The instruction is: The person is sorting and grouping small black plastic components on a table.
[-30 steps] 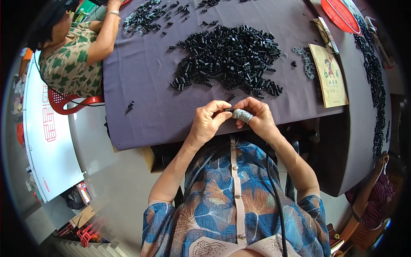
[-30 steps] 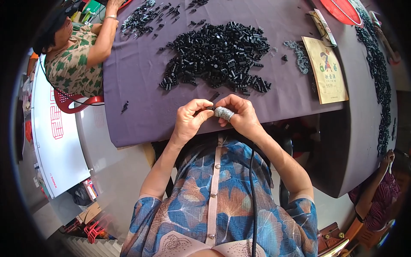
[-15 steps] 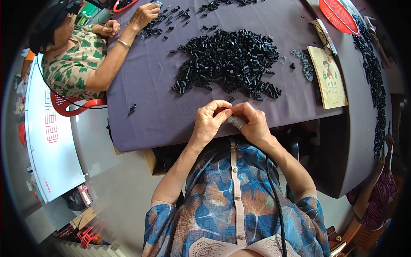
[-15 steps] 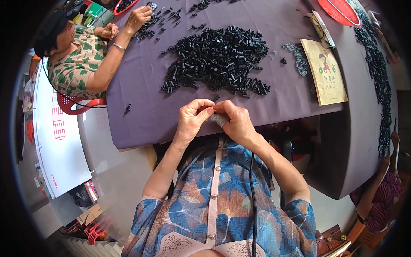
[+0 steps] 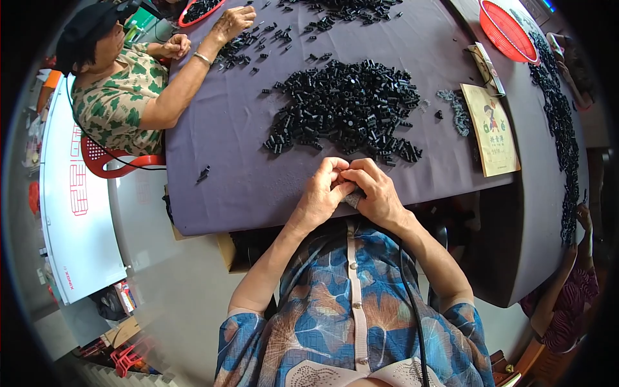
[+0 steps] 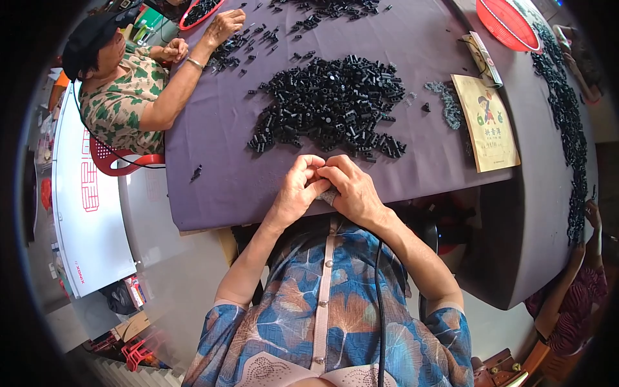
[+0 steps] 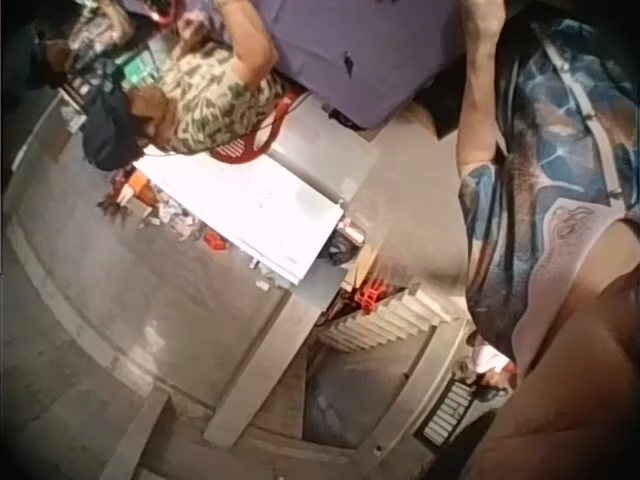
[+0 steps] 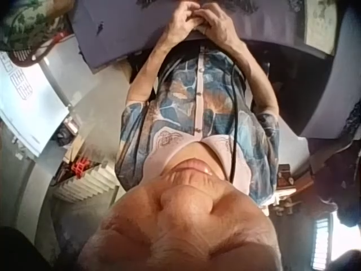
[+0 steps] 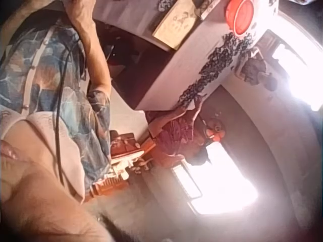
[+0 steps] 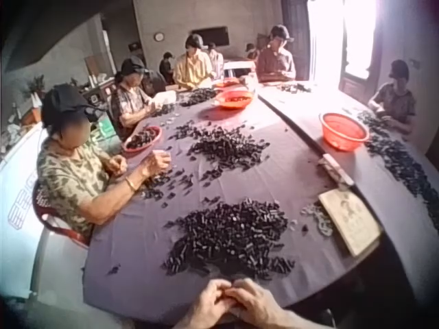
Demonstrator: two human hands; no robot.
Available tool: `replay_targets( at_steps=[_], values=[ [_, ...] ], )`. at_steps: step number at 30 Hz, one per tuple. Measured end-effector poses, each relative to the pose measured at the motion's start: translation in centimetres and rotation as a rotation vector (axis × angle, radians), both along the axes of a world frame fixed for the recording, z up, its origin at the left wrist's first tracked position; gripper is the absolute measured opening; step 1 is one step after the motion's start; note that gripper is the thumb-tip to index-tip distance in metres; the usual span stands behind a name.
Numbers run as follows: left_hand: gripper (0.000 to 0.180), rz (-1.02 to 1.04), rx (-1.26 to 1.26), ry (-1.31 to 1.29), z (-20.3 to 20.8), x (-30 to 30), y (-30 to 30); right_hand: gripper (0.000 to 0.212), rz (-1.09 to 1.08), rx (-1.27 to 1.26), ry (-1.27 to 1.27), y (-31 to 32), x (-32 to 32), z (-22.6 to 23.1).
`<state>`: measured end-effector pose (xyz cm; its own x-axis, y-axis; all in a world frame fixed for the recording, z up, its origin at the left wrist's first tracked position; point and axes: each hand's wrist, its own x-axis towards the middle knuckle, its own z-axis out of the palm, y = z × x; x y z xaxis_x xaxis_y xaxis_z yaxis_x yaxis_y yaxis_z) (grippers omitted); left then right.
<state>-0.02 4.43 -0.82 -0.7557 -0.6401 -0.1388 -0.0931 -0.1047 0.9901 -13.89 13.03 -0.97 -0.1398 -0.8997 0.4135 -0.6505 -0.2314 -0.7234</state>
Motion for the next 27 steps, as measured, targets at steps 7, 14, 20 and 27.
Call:
replay_targets(
  at_steps=[7,14,20,27],
  values=[
    [0.020,0.098,-0.466,-0.304,0.9,-0.4,0.9,0.040,-0.031,-0.071,-0.005,0.1,0.0,-0.7],
    [0.020,0.080,-0.478,-0.332,1.0,-0.5,1.1,0.038,-0.030,-0.081,-0.005,0.0,0.0,-0.8],
    [0.021,0.105,-0.452,-0.390,1.6,-0.9,1.3,0.038,-0.026,-0.074,-0.012,0.0,0.0,-0.9],
    [0.015,0.099,-0.417,-0.370,1.8,-0.9,1.2,0.042,-0.012,-0.067,0.008,0.1,-0.1,-0.5]
  ],
)
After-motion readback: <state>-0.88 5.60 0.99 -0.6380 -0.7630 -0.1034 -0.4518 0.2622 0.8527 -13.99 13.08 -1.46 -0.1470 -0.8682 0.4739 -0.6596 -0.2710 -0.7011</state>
